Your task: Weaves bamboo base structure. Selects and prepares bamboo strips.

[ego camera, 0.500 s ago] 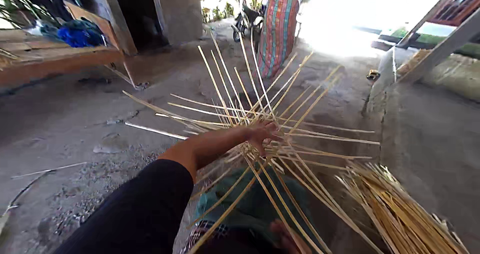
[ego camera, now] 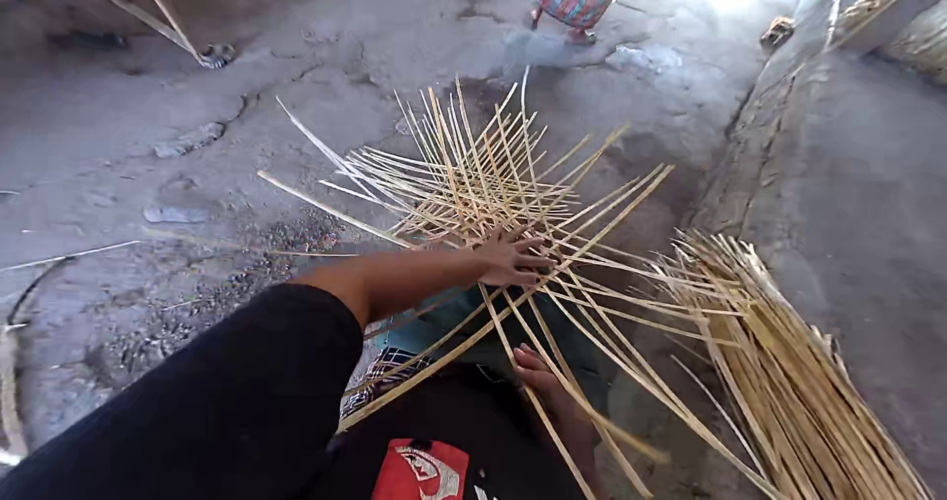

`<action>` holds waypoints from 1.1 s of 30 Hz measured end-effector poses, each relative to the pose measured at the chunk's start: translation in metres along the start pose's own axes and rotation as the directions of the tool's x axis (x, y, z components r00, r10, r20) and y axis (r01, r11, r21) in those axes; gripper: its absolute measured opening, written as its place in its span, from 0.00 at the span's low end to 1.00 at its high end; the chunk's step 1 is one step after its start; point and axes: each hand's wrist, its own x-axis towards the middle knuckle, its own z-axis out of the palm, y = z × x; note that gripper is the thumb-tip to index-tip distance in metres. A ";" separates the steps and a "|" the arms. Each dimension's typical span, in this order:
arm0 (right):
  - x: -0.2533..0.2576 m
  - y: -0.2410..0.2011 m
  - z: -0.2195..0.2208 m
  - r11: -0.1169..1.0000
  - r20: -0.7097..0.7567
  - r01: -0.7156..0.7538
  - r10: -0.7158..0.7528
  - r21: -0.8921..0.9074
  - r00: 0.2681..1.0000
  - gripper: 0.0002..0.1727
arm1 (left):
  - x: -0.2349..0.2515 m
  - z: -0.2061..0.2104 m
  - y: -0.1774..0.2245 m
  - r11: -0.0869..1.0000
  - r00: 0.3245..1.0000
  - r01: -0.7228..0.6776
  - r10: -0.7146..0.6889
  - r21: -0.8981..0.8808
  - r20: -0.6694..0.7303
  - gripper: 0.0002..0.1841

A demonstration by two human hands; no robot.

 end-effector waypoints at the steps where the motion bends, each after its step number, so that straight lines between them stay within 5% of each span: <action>1: 0.009 0.000 0.003 0.999 0.014 -0.005 0.005 0.040 1.000 0.12 | 0.000 0.008 0.001 0.998 1.000 0.022 -0.020 0.063 -0.018 0.30; 6: 0.045 0.012 0.028 0.938 0.078 -0.124 0.104 0.324 0.991 0.16 | 0.003 0.012 -0.001 0.992 1.000 -0.001 -0.001 0.122 0.011 0.31; 10: 0.047 0.010 0.035 0.798 0.086 -0.294 0.294 0.526 0.952 0.10 | 0.001 0.016 -0.001 0.995 1.000 -0.007 0.008 0.095 -0.011 0.31; 19: 0.000 -0.018 0.011 0.803 0.064 -0.361 0.378 0.475 0.924 0.10 | 0.005 0.017 0.015 0.998 0.998 0.023 -0.027 0.064 0.057 0.32; 28: -0.006 -0.010 0.010 0.890 0.064 -0.205 0.196 0.408 0.979 0.10 | 0.016 0.008 0.004 0.998 0.997 0.058 -0.059 0.018 0.055 0.29; 30: -0.007 -0.011 0.005 0.919 0.090 -0.191 0.170 0.346 0.981 0.15 | 0.021 0.002 -0.005 0.997 0.995 0.061 -0.057 -0.047 0.079 0.29; 33: -0.012 -0.022 0.001 0.852 0.073 -0.364 0.364 0.376 0.928 0.35 | 0.022 -0.001 -0.006 0.999 0.995 0.037 -0.033 -0.039 0.099 0.29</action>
